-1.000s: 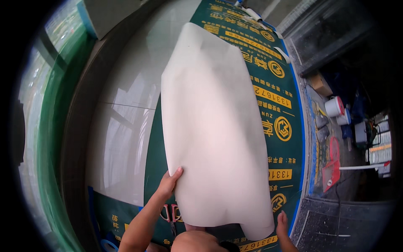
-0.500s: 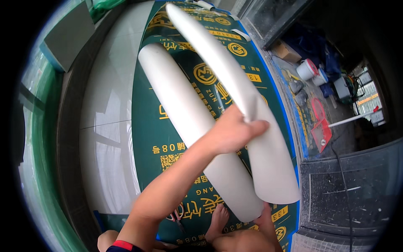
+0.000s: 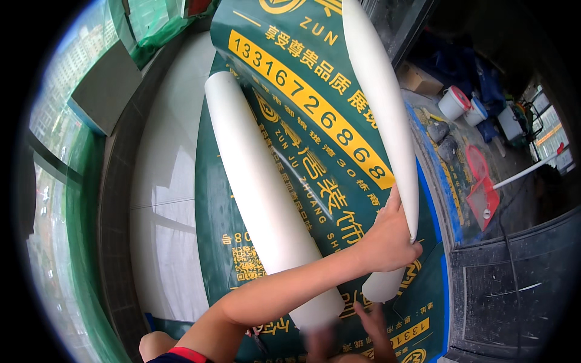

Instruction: The person applies blue adhesive tape to the edges of a large green and blue sign on the floor, using scissors to cut the tape and a roll of white protective film.

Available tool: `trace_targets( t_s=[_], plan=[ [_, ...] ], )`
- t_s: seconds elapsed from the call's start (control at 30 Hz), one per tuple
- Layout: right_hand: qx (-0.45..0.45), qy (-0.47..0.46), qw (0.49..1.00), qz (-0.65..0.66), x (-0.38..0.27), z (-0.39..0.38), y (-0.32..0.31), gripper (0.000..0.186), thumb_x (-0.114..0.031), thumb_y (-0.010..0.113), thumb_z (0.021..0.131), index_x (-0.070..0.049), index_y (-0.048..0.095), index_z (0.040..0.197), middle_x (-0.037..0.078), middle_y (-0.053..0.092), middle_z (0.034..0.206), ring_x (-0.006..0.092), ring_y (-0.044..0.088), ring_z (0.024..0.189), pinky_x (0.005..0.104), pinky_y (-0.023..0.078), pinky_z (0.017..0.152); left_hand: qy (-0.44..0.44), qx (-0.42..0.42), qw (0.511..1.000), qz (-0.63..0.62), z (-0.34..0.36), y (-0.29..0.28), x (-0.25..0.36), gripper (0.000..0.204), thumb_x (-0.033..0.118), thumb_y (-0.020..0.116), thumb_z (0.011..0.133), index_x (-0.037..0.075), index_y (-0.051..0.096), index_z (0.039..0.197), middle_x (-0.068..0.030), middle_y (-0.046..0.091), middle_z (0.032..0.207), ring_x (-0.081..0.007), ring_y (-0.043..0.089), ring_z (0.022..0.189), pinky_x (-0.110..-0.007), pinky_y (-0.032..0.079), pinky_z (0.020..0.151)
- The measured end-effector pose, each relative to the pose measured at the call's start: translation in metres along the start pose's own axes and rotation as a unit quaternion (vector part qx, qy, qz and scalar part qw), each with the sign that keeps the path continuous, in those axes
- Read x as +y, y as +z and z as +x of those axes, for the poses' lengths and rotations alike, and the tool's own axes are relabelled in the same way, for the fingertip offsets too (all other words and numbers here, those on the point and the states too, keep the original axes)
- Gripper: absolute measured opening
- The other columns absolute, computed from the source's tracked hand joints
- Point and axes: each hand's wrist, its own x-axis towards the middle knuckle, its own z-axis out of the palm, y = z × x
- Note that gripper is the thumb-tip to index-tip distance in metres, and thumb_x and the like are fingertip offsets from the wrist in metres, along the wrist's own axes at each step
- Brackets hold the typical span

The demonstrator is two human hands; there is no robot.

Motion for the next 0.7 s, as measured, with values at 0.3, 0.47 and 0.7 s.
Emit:
trace_targets(
  t_s=[0.3, 0.47, 0.7],
  plan=[
    [0.369, -0.498, 0.777, -0.112, -0.114, 0.028, -0.012, 0.081, -0.021, 0.077, 0.088, 0.002, 0.035, 0.153, 0.026, 0.053, 0.142, 0.0428, 0.05, 0.135, 0.0475, 0.044, 0.107, -0.013, -0.149, 0.989, -0.001, 0.052, -0.008, 0.002, 0.085, 0.042, 0.08, 0.084, -0.009, 0.04, 0.139, -0.0374, 0.021, 0.158, -0.0515, 0.034, 0.144, -0.046, 0.039, 0.114],
    [0.285, -0.382, 0.812, 0.337, -0.167, 0.08, -0.126, 0.041, -0.024, 0.057, 0.104, 0.001, 0.059, 0.135, 0.012, 0.064, 0.131, 0.021, 0.063, 0.115, 0.0371, 0.051, 0.095, 0.042, 0.071, 0.995, 0.059, -0.012, -0.095, -0.043, 0.061, 0.039, 0.076, 0.093, 0.002, 0.053, 0.135, -0.0234, 0.041, 0.157, -0.0374, 0.045, 0.143, -0.043, 0.036, 0.118],
    [-0.055, -0.129, 0.882, 0.449, -0.167, 0.236, -0.224, 0.04, -0.029, 0.064, 0.102, -0.007, 0.06, 0.135, 0.01, 0.066, 0.13, 0.0278, 0.061, 0.118, 0.047, 0.05, 0.101, -0.452, 0.423, 0.773, -0.135, -0.259, -0.151, -0.169, 0.096, 0.059, 0.07, 0.092, -0.004, 0.033, 0.154, -0.0255, 0.049, 0.146, -0.0368, 0.049, 0.136, -0.045, 0.042, 0.112]
  ],
)
